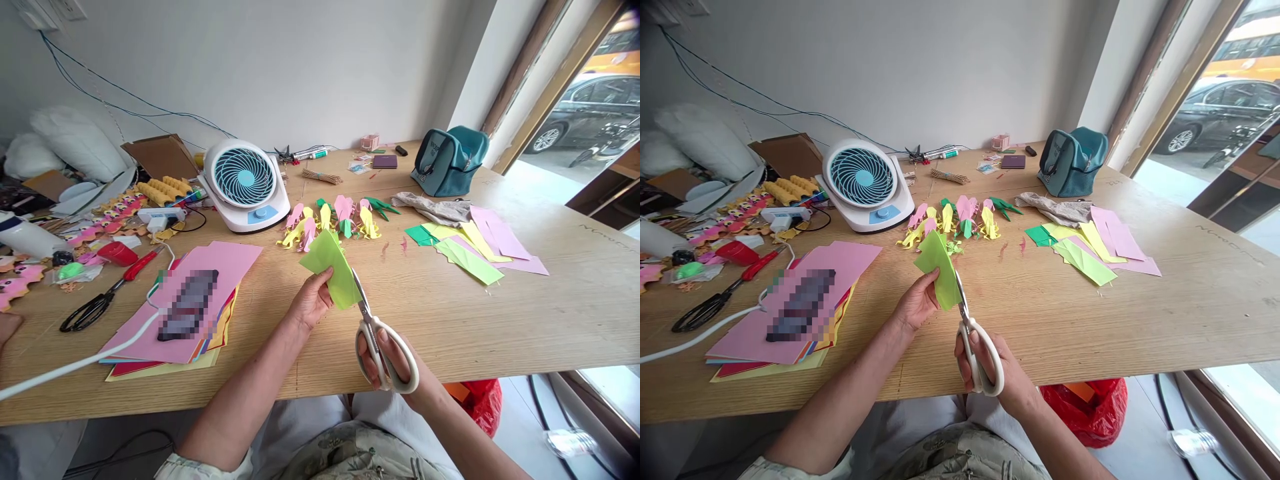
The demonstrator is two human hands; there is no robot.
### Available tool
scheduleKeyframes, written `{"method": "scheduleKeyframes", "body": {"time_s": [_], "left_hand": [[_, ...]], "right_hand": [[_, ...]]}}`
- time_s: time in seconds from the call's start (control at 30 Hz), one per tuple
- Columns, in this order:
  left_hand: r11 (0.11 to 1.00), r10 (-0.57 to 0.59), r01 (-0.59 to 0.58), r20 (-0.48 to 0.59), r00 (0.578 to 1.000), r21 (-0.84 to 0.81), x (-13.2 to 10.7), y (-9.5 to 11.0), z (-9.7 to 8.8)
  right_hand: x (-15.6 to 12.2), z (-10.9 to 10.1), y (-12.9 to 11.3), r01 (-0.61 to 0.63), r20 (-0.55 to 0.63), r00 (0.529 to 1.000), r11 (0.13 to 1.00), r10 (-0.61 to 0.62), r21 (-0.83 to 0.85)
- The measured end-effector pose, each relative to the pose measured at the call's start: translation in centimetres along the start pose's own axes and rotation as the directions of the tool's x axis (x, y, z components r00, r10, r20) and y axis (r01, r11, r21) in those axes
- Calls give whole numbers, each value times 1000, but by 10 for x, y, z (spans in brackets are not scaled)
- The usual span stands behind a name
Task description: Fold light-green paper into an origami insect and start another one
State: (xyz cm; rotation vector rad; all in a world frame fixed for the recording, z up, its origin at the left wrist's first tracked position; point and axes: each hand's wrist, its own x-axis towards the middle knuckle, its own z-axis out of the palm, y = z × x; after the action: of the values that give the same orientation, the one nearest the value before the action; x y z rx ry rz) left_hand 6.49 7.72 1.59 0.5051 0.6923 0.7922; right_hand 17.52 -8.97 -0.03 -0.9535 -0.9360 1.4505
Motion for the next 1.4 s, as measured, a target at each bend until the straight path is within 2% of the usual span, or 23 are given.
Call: {"method": "scheduleKeyframes", "body": {"time_s": [0.1,0.27,0.47,0.6,0.7,0.77,0.83,1.03,1.17,1.3,1.4], "left_hand": [[1000,2,-3,44,999,15,-1,-2,-1],[1000,-3,2,42,999,18,-1,-3,-2],[999,16,-20,91,996,49,-2,-7,-2],[999,23,-26,82,996,39,-1,-7,-4],[998,37,-41,99,994,39,0,-5,-5],[998,44,-49,103,994,45,0,-4,-5],[997,44,-50,101,994,59,-1,-5,-5],[992,28,-45,135,990,119,-4,-10,-2],[990,89,-97,83,993,100,1,-8,-5],[991,121,-120,-7,993,67,11,-3,-10],[987,157,-155,-62,986,36,18,1,-13]], "right_hand": [[2,1,0,-8,-15,1000,1000,8,13],[4,4,-4,5,-24,1000,1000,-5,0],[5,4,-8,18,-35,999,1000,-17,13],[0,-1,-12,86,-15,996,990,-88,-114],[-2,-8,-17,100,-136,981,962,-138,-254],[2,-14,-20,84,-272,943,928,-192,-364],[10,-19,-23,67,-351,904,891,-245,-449],[36,-20,-25,80,-383,893,921,-236,-382],[35,-23,-22,77,-354,915,945,-194,-318],[23,-42,-25,58,-349,922,952,-166,-301],[16,-76,-35,-8,-392,907,923,-155,-384]]}}
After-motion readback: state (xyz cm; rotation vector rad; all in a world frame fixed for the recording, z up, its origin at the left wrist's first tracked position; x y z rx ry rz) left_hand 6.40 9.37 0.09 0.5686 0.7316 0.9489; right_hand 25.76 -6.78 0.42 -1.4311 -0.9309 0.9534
